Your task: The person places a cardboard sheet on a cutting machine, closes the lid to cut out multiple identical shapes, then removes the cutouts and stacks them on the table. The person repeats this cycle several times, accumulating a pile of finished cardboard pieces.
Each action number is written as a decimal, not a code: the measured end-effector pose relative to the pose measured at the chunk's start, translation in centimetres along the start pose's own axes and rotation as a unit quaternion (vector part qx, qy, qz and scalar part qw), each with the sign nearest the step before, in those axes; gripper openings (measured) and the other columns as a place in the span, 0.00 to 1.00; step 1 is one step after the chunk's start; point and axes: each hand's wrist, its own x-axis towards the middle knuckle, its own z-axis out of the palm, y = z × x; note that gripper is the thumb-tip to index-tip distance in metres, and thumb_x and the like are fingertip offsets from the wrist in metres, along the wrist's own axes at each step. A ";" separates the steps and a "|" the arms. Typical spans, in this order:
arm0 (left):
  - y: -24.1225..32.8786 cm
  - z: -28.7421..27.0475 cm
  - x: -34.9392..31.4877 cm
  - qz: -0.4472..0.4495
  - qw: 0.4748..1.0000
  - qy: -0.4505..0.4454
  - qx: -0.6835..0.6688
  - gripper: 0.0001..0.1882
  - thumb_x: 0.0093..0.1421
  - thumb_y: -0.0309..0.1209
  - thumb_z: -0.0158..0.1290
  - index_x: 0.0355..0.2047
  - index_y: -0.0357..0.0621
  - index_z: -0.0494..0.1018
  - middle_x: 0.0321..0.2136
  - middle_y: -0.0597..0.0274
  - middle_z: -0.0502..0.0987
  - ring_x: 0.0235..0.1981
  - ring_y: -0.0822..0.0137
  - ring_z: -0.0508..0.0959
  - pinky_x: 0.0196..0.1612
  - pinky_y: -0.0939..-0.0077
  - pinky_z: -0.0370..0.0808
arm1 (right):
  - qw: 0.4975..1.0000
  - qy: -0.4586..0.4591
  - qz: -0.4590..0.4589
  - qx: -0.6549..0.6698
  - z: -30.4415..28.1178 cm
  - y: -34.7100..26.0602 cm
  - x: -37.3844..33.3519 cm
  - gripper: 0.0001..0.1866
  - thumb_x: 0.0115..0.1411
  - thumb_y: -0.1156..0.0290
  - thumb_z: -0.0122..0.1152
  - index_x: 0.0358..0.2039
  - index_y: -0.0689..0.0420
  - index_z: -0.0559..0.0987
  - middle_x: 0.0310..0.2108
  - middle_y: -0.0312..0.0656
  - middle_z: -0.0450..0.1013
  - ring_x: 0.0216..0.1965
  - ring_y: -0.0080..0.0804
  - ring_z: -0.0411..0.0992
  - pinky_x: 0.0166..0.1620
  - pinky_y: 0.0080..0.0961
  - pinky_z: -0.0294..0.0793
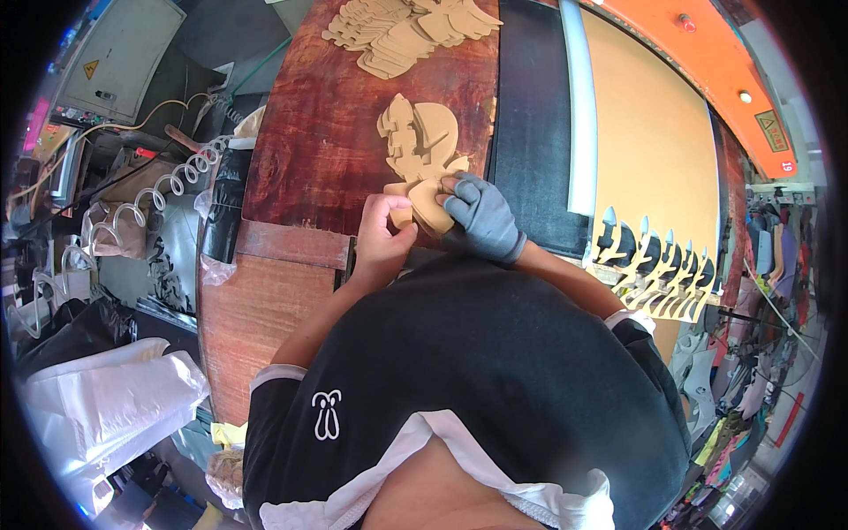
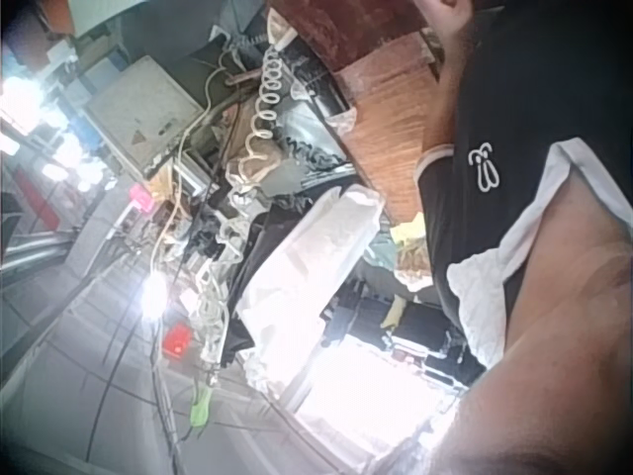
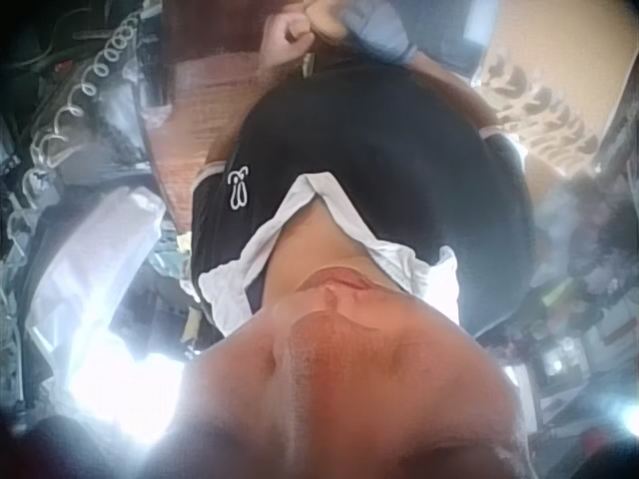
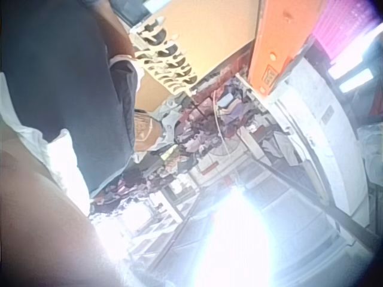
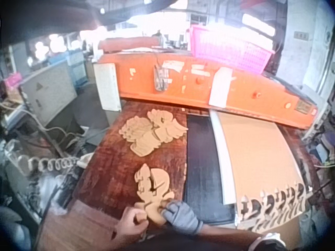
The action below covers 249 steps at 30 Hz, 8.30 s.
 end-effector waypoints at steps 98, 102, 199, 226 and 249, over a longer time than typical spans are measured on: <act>-2.3 4.6 9.5 -0.098 0.979 0.113 -0.135 0.24 0.57 0.23 0.45 0.56 0.37 0.58 0.48 0.51 0.68 0.48 0.61 0.70 0.51 0.70 0.68 | 0.858 -0.074 0.490 0.137 4.0 5.7 5.2 0.25 0.54 0.56 0.61 0.42 0.65 0.69 0.37 0.54 0.71 0.39 0.43 0.71 0.45 0.35 0.69; -1.2 4.1 8.0 -0.115 0.940 0.072 -0.314 0.29 0.58 0.21 0.45 0.60 0.37 0.51 0.51 0.56 0.65 0.51 0.66 0.66 0.55 0.71 0.63 | 0.809 -0.081 0.492 0.311 4.5 6.7 4.2 0.29 0.55 0.54 0.58 0.47 0.66 0.65 0.49 0.61 0.65 0.50 0.48 0.68 0.51 0.35 0.67; -1.2 -8.7 18.7 -0.225 0.962 0.062 -0.144 0.38 0.57 0.43 0.56 0.62 0.42 0.54 0.60 0.52 0.60 0.61 0.56 0.60 0.59 0.58 0.58 | 0.983 -0.021 0.180 -0.008 5.0 13.3 16.3 0.35 0.48 0.55 0.62 0.52 0.64 0.68 0.50 0.55 0.67 0.51 0.50 0.66 0.53 0.36 0.66; -4.7 -5.0 29.1 -0.195 0.928 0.129 -0.289 0.24 0.50 0.27 0.62 0.46 0.38 0.65 0.43 0.58 0.73 0.37 0.68 0.77 0.33 0.70 0.76 | 0.986 -0.011 0.103 -0.134 9.7 11.4 16.1 0.38 0.36 0.60 0.68 0.50 0.63 0.70 0.49 0.57 0.68 0.48 0.51 0.67 0.52 0.40 0.66; -4.9 -9.9 7.7 -0.219 0.902 0.123 -0.352 0.18 0.57 0.25 0.54 0.48 0.38 0.69 0.41 0.60 0.76 0.40 0.67 0.77 0.44 0.71 0.73 | 0.939 -0.110 0.268 0.186 11.7 0.2 11.8 0.39 0.53 0.52 0.58 0.56 0.69 0.61 0.51 0.60 0.62 0.52 0.55 0.63 0.53 0.41 0.64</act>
